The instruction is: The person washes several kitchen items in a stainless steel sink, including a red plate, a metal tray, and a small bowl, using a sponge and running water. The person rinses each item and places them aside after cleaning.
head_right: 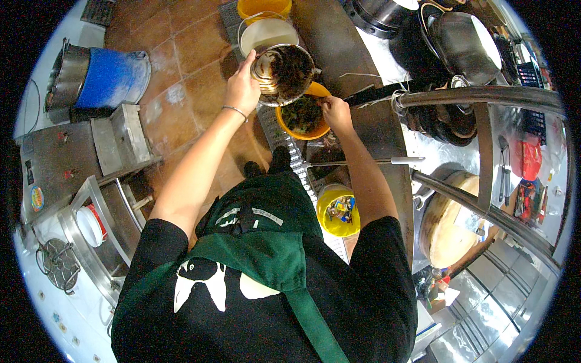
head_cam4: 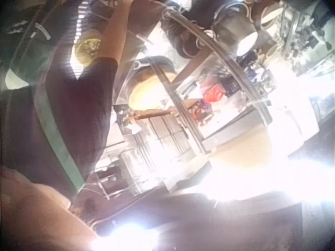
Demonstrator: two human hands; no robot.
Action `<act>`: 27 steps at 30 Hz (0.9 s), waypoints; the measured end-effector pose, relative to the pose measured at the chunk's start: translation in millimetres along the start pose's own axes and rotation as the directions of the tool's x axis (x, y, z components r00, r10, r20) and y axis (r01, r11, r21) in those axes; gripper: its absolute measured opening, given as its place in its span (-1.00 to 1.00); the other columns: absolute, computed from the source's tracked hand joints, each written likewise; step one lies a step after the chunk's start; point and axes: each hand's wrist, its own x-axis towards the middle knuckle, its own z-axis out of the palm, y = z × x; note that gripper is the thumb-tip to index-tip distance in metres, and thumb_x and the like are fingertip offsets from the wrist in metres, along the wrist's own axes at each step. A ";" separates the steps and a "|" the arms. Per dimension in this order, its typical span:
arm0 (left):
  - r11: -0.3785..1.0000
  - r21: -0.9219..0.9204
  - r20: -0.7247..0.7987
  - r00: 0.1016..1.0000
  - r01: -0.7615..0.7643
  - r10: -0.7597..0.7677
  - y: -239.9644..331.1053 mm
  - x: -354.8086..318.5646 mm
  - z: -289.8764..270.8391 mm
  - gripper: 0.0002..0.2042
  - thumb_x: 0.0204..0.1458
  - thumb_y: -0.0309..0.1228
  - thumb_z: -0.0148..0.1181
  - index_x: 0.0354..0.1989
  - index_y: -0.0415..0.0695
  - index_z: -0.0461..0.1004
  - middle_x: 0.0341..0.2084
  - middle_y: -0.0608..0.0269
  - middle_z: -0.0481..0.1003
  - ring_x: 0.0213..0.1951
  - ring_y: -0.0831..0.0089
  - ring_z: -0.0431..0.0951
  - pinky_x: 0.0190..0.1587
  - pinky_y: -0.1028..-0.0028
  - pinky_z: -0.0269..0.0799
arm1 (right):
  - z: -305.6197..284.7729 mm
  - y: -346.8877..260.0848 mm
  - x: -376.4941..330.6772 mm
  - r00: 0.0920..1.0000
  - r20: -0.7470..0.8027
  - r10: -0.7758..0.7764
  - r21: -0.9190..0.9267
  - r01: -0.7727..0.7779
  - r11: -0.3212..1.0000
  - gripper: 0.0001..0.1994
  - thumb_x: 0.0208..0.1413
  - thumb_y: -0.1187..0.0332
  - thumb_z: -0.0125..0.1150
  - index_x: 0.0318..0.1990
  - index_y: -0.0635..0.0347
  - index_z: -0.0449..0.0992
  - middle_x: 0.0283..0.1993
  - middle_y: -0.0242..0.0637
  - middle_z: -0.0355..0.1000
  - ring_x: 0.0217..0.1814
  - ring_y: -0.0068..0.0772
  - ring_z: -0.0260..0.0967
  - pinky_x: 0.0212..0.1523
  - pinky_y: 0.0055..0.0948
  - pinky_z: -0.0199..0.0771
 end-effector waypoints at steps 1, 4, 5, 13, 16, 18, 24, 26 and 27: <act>1.000 0.000 -0.019 1.000 -0.021 0.021 -0.2 -0.2 0.7 -0.42 -0.10 -0.63 -0.08 0.20 -0.05 0.11 0.12 0.00 0.23 -0.10 -0.03 0.43 -0.04 0.22 0.39 | 0.2 1.1 -1.0 1.000 0.011 0.000 0.000 0.000 1.000 -0.86 -0.05 0.48 0.06 -0.36 0.37 0.47 -0.44 0.05 0.43 -0.41 -0.03 0.43 -0.37 -0.26 0.40; 0.997 -0.018 -0.068 0.995 -0.073 0.072 -1.6 -0.5 3.6 -0.42 -0.10 -0.63 -0.08 0.20 -0.06 0.12 0.11 -0.01 0.23 -0.09 -0.01 0.42 -0.03 0.22 0.38 | 0.0 4.7 -5.0 0.994 -0.015 -0.106 0.013 0.106 0.994 -0.87 -0.06 0.48 0.07 -0.35 0.38 0.43 -0.47 0.05 0.40 -0.41 0.00 0.41 -0.38 -0.23 0.38; 0.996 -0.034 -0.079 0.994 -0.081 0.079 -3.0 -0.3 4.7 -0.42 -0.10 -0.63 -0.08 0.20 -0.06 0.12 0.09 -0.01 0.25 -0.09 -0.01 0.42 -0.03 0.22 0.38 | 0.0 6.2 -6.0 0.988 -0.002 -0.154 0.024 0.154 0.988 -0.86 -0.06 0.49 0.08 -0.34 0.38 0.42 -0.47 0.05 0.40 -0.41 0.01 0.40 -0.38 -0.22 0.38; 0.783 -0.407 0.121 0.877 0.470 -0.464 -67.1 -9.6 0.4 -0.59 -0.02 -0.61 -0.10 0.07 -0.15 0.24 -0.22 0.00 0.46 -0.34 0.27 0.56 -0.45 0.38 0.57 | 37.6 26.1 -7.0 0.994 -0.107 0.027 0.199 -0.005 0.980 -0.78 -0.01 0.52 0.08 -0.17 0.35 0.35 -0.25 -0.22 0.41 -0.27 -0.43 0.39 -0.21 -0.49 0.37; 0.496 -0.723 0.117 0.793 0.480 -0.597 -117.5 -32.9 3.3 -0.66 0.00 -0.63 -0.16 0.00 -0.21 0.26 -0.25 0.03 0.43 -0.37 0.21 0.55 -0.52 0.41 0.61 | 79.8 37.9 -10.3 0.964 -0.093 0.250 0.519 -0.167 0.838 -0.88 0.05 0.54 0.03 -0.23 0.33 0.37 -0.31 -0.35 0.37 -0.30 -0.57 0.34 -0.24 -0.53 0.37; 0.313 -0.809 0.143 0.683 0.498 -0.716 -158.1 -55.3 10.6 -0.59 -0.02 -0.64 -0.19 0.07 -0.15 0.18 -0.09 -0.01 0.35 -0.23 0.20 0.52 -0.44 0.35 0.61 | 118.5 47.2 -18.6 0.954 -0.110 0.280 0.642 -0.146 0.753 -0.91 0.04 0.52 0.02 -0.30 0.31 0.40 -0.37 -0.35 0.38 -0.37 -0.57 0.30 -0.29 -0.58 0.31; 0.171 -0.827 0.144 0.495 0.536 -0.857 -317.8 -138.9 73.4 -0.51 -0.04 -0.63 -0.13 0.14 -0.08 0.07 -0.02 0.06 0.30 -0.16 0.22 0.48 -0.39 0.31 0.60 | 322.6 80.4 -28.5 0.975 0.074 0.208 0.910 -0.151 0.385 -0.95 0.05 0.54 0.02 -0.32 0.27 0.40 -0.32 -0.36 0.41 -0.33 -0.58 0.31 -0.27 -0.57 0.35; 0.038 -0.826 0.210 0.371 0.562 -0.904 -373.6 -162.6 105.6 -0.51 -0.07 -0.64 -0.14 0.13 -0.12 0.08 -0.05 0.08 0.32 -0.23 0.29 0.50 -0.50 0.41 0.59 | 416.2 109.7 -18.5 0.933 0.153 0.325 0.907 -0.264 0.330 -0.94 0.08 0.52 0.06 -0.29 0.27 0.40 -0.34 -0.36 0.39 -0.42 -0.59 0.29 -0.38 -0.59 0.33; 0.041 -0.842 0.197 0.377 0.538 -0.905 -397.9 -177.0 121.8 -0.52 -0.08 -0.64 -0.14 0.11 -0.13 0.10 -0.07 0.10 0.34 -0.26 0.31 0.52 -0.55 0.45 0.57 | 461.0 131.0 -10.6 0.899 0.193 0.394 0.881 -0.335 0.333 -0.95 0.09 0.52 0.06 -0.28 0.25 0.39 -0.33 -0.35 0.38 -0.44 -0.59 0.28 -0.40 -0.60 0.30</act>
